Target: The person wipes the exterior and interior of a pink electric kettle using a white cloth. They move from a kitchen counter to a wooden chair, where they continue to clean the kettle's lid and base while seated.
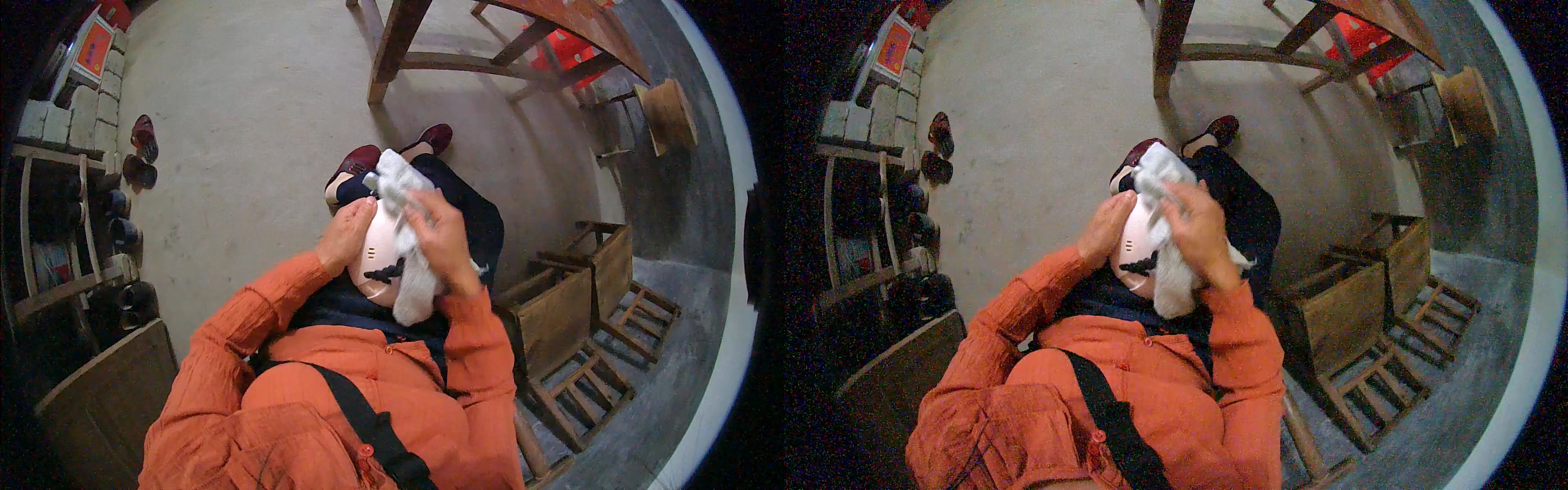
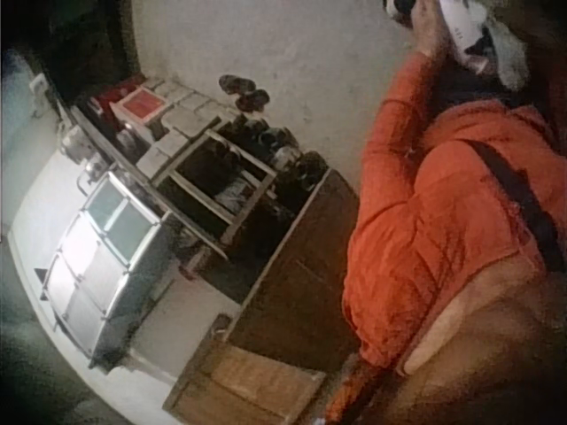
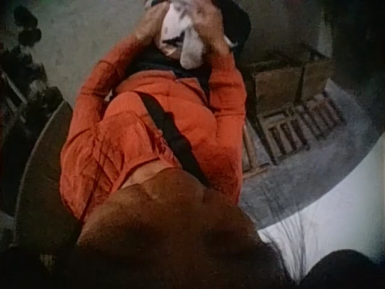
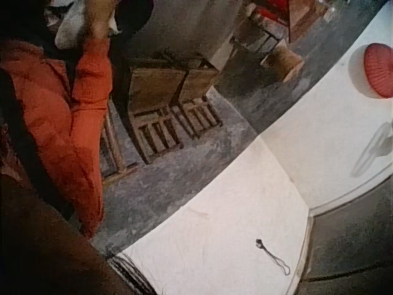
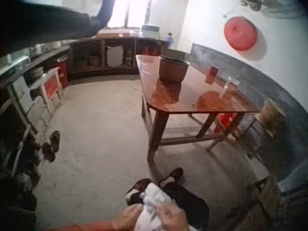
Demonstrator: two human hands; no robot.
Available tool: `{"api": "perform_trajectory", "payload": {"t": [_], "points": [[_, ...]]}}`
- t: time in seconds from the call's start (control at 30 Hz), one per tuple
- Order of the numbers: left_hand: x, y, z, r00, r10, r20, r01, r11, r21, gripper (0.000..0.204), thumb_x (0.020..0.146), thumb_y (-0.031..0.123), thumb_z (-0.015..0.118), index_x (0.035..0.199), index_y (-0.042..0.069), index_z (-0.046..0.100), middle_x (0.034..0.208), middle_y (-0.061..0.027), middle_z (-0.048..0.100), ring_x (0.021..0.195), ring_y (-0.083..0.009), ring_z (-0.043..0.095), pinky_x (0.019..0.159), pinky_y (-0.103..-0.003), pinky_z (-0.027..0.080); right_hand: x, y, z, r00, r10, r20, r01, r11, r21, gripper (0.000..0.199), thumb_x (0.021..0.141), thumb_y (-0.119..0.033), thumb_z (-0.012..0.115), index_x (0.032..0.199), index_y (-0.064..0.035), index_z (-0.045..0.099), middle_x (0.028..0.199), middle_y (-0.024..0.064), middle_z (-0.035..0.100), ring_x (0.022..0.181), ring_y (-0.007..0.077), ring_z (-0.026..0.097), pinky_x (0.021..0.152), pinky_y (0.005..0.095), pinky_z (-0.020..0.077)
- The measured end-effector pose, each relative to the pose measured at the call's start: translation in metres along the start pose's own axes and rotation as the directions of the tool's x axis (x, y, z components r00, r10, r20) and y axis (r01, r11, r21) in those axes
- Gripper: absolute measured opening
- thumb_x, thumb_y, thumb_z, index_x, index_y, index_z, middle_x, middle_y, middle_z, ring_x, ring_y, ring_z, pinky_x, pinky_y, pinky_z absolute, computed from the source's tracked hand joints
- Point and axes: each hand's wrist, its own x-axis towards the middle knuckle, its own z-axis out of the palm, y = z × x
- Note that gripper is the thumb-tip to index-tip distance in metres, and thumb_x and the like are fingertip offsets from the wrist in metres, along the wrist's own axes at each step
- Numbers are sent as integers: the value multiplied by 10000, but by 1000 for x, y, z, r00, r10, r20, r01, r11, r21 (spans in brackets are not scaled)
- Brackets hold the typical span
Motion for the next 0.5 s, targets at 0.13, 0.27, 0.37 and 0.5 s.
{"api": "perform_trajectory", "payload": {"t": [0.13,0.27,0.37,0.5], "points": [[-2,-11,-5,992,127,20,-126,991,-39,381,971,264,434,1244,4,486,1159,-88,581,1057,-179,556,897,-319,465,-21,-52,12,961,-242,132,272,914,-302,247,812,-129,633,1051,-82,671,992,120,655,968,263,610,1054,456,306],[-4,-7,0,988,147,48,-141,983,-118,378,1002,305,382,1194,21,542,1138,-68,599,1005,-145,569,878,-277,452,-1,-22,1,973,-174,150,182,983,-39,232,822,-146,630,1034,-63,675,990,106,671,958,222,616,1103,434,238],[2,-6,-3,996,-14,85,18,999,-48,397,1006,341,366,1146,21,555,1052,-49,619,908,-117,576,817,-258,463,9,13,-15,992,-30,120,6,980,199,228,880,-165,590,1024,-8,673,939,54,684,888,129,601,1082,352,261],[-8,17,3,994,-109,18,108,992,62,327,976,316,434,1056,31,572,974,-59,604,848,-160,555,794,-279,454,-10,28,-14,970,240,-27,-207,884,420,236,897,-181,590,1064,-28,654,934,31,665,863,138,601,1005,363,342]]}}
